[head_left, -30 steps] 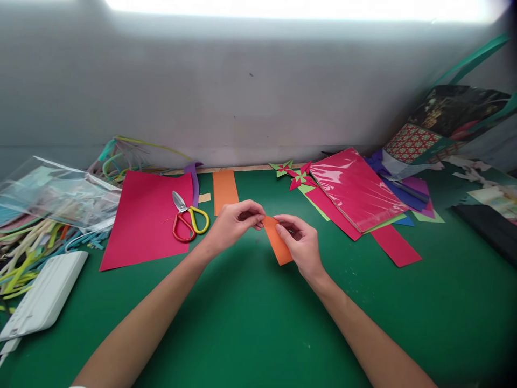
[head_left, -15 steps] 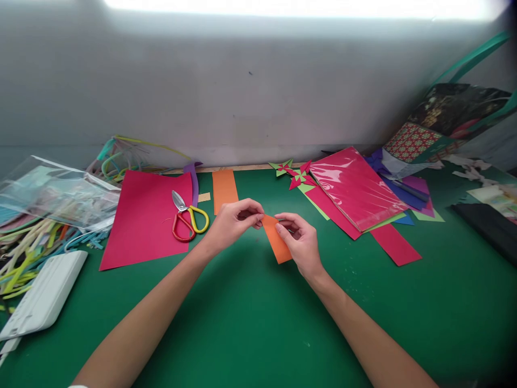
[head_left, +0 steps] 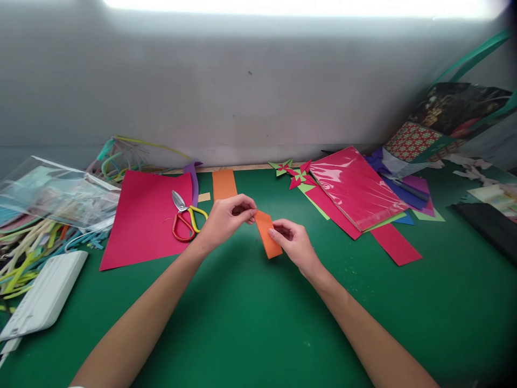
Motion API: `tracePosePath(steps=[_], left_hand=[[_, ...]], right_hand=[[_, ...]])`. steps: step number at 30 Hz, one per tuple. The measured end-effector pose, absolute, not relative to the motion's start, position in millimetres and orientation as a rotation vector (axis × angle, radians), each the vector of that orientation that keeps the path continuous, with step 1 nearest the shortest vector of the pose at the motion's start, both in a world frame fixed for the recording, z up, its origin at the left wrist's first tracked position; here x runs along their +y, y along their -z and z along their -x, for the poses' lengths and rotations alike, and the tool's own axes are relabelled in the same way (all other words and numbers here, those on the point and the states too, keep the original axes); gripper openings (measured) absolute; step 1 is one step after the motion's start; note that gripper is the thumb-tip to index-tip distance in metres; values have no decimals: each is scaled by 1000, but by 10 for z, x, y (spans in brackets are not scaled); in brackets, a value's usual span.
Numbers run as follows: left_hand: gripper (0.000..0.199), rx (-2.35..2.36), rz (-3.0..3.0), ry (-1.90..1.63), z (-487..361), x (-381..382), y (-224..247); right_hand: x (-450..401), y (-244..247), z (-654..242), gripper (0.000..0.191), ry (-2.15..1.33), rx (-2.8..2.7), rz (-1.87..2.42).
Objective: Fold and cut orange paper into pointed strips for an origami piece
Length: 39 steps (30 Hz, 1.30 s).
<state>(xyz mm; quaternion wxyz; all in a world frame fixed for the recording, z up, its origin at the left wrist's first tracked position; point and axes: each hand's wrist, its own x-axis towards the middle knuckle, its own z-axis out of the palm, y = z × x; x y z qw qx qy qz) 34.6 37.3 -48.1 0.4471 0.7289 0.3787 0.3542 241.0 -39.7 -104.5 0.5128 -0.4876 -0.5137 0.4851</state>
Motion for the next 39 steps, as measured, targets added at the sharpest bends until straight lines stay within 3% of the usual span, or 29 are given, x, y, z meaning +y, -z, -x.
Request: tracePosePath(steps=[10,15,22,27,34,39], left_hand=[[13,971,-1842,-828,-365,352,500],[42,1002,-1606,-886,-476,286,586],[46,1016,-1534,-675,-759,-30,824],[53,1069,-1655,-871,-884,-232,868],[18,935,-1960,-915,-923,-337,904],[8,956,-2021,-950,-884,-309,948]], right_hand=[[-403,1003,-2389,22,-1284,-1141,1176],[-402,1006,-2392,23,-1205,-1047,1187],[-368,1036,-2448,24,-1005,-851,1191],[-360,1019,-2449,25,-999,-691,1099],[-345,987,-2465,31,-1134,-482,917],[-344,1038,-2464,31,-1174,-439,922]])
